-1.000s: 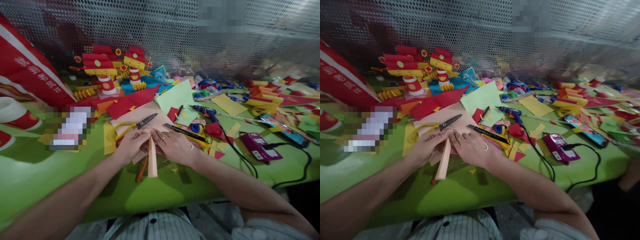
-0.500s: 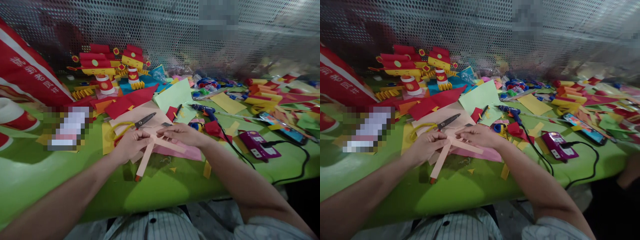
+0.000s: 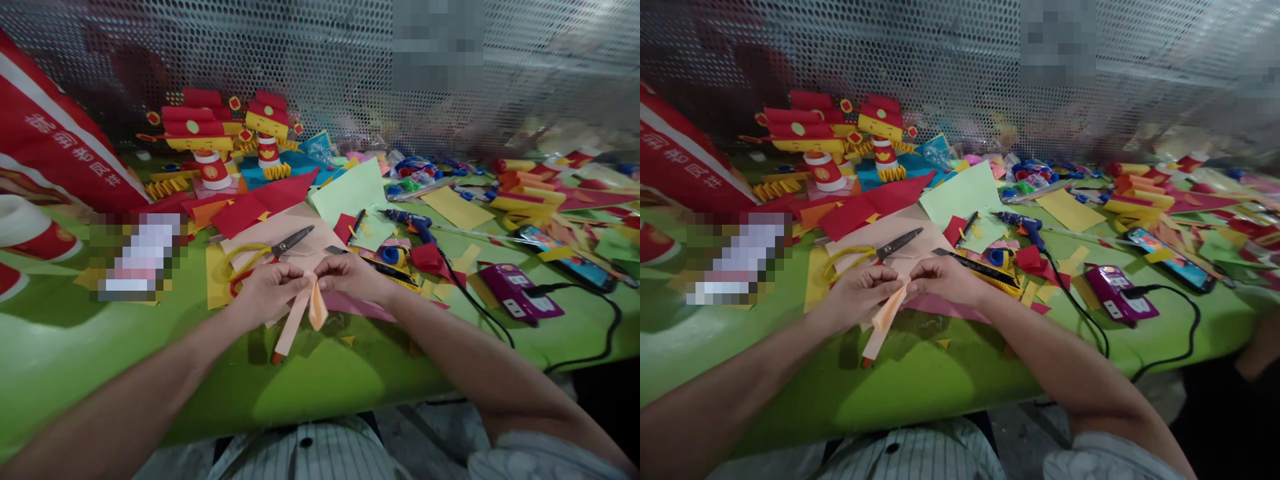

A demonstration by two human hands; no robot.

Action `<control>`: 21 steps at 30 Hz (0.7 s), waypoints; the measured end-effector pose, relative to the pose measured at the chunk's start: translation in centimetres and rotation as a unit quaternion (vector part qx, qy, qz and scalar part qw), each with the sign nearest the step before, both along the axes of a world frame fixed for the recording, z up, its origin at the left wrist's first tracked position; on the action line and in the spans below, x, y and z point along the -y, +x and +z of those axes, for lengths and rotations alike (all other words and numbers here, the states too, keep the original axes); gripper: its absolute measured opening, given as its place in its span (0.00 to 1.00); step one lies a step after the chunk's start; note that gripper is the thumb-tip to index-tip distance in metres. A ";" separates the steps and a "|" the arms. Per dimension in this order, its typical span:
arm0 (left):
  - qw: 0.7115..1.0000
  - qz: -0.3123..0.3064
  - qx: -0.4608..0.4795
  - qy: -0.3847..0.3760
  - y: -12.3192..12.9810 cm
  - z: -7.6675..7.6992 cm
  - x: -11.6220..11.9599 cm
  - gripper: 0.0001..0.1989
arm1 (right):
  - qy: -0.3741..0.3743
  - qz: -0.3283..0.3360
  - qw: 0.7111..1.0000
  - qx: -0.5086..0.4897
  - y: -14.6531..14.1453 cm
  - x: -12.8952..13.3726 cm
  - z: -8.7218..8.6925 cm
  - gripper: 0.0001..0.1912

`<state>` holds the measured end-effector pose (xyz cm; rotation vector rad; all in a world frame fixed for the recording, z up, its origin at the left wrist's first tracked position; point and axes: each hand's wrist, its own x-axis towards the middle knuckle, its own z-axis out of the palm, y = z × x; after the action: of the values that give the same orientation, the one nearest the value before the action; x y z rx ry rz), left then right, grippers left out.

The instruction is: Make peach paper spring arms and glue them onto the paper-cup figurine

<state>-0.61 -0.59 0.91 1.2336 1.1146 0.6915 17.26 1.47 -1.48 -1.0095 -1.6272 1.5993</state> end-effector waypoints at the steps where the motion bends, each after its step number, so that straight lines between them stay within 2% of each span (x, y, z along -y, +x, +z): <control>1: 1.000 -0.002 -0.005 0.003 0.0 -0.1 0.0 0.10 | 0.011 -0.007 1.000 0.014 0.0 0.0 0.0 0.10; 4: 1.000 0.010 0.024 -0.013 0.0 -0.8 0.0 0.11 | 0.088 -0.028 0.993 0.075 -0.2 0.2 0.1 0.09; 8: 0.993 0.060 0.079 -0.066 0.4 -1.1 0.1 0.11 | 0.207 -0.043 0.966 0.149 -0.7 0.7 0.3 0.11; 11: 0.991 0.072 0.091 -0.072 0.7 -0.6 0.3 0.11 | 0.235 -0.044 0.955 0.173 -1.0 1.0 0.4 0.12; 16: 0.987 0.076 0.107 -0.090 1.0 0.1 0.5 0.12 | 0.260 -0.065 0.948 0.171 -1.1 1.2 0.1 0.11; 19: 0.988 0.076 0.100 -0.089 0.9 -0.1 0.4 0.13 | 0.292 -0.073 0.945 0.126 -0.8 0.9 -0.2 0.11; 21: 0.991 0.069 0.086 -0.075 0.7 -0.1 0.3 0.13 | 0.335 -0.046 0.937 0.084 -0.5 0.7 -0.2 0.13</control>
<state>0.09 -0.90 0.81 0.9574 1.0933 0.7883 16.80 0.82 -1.68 -0.8405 -2.0018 0.7964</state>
